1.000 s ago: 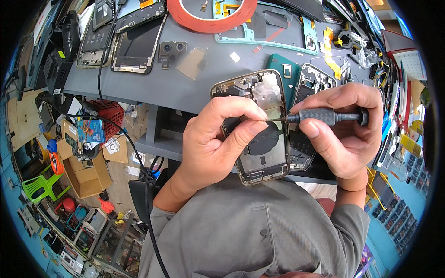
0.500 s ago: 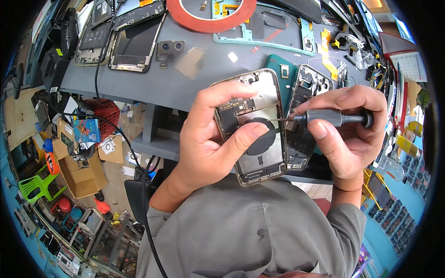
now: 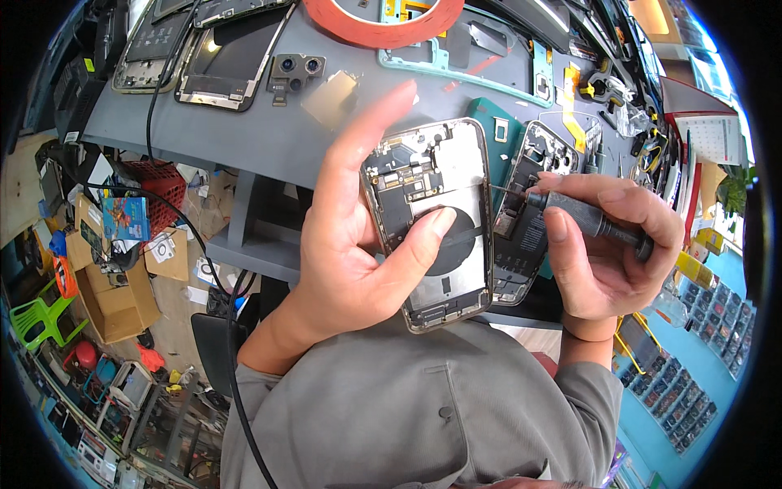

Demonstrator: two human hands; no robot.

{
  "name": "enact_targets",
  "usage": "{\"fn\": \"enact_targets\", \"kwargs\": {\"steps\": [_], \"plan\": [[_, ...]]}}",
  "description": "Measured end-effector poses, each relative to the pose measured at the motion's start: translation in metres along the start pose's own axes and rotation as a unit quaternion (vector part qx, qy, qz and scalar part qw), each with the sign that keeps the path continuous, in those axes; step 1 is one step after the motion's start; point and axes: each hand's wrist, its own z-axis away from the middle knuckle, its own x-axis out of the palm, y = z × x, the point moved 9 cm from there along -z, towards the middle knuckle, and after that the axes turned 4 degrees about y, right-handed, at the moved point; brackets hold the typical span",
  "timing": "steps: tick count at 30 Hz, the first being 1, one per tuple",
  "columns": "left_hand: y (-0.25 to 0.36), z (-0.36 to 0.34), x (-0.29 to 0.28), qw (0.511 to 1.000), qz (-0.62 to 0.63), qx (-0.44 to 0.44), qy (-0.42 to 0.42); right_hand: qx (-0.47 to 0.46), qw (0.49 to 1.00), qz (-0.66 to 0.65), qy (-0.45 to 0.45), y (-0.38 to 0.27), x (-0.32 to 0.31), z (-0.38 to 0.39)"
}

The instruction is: The person holds a disassembled smartphone and uses a screwdriver to tighten screws on the internal metal shielding. They then use their fingers to press down and secure the metal plate and other internal components within the phone's chassis.

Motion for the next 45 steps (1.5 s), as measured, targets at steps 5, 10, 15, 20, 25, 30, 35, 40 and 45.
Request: {"fn": "enact_targets", "kwargs": {"steps": [5, 10, 15, 20, 25, 30, 35, 40, 45], "plan": [[0.004, -0.002, 0.001, 0.999, -0.023, 0.008, 0.024, -0.017, 1.0, 0.01, -0.004, 0.0, 0.001, 0.001], [0.004, -0.002, 0.001, 1.0, -0.02, 0.01, 0.021, -0.025, 0.999, 0.021, -0.015, -0.003, 0.003, -0.001], [0.003, -0.001, 0.0, 0.999, -0.027, 0.013, 0.019, -0.032, 0.999, 0.019, -0.016, -0.002, 0.004, -0.001], [0.005, -0.003, 0.001, 0.999, -0.026, 0.015, 0.023, -0.032, 0.999, 0.023, -0.012, -0.002, 0.005, -0.001], [0.004, -0.002, 0.0, 0.999, -0.027, 0.017, 0.013, -0.037, 0.999, 0.025, -0.008, -0.001, 0.005, -0.001], [0.002, -0.001, -0.001, 0.999, -0.029, 0.015, 0.013, -0.057, 0.995, 0.068, -0.041, -0.011, 0.01, -0.004], [0.003, -0.002, 0.0, 0.999, -0.014, 0.021, 0.027, -0.089, 0.987, 0.114, -0.073, -0.023, 0.014, -0.004], [0.004, -0.003, 0.001, 0.999, -0.016, 0.024, 0.027, -0.094, 0.982, 0.143, -0.084, -0.032, 0.018, -0.004], [0.001, 0.0, -0.002, 0.999, -0.021, 0.019, 0.017, -0.087, 0.97, 0.193, -0.119, -0.042, 0.026, -0.013]]}}
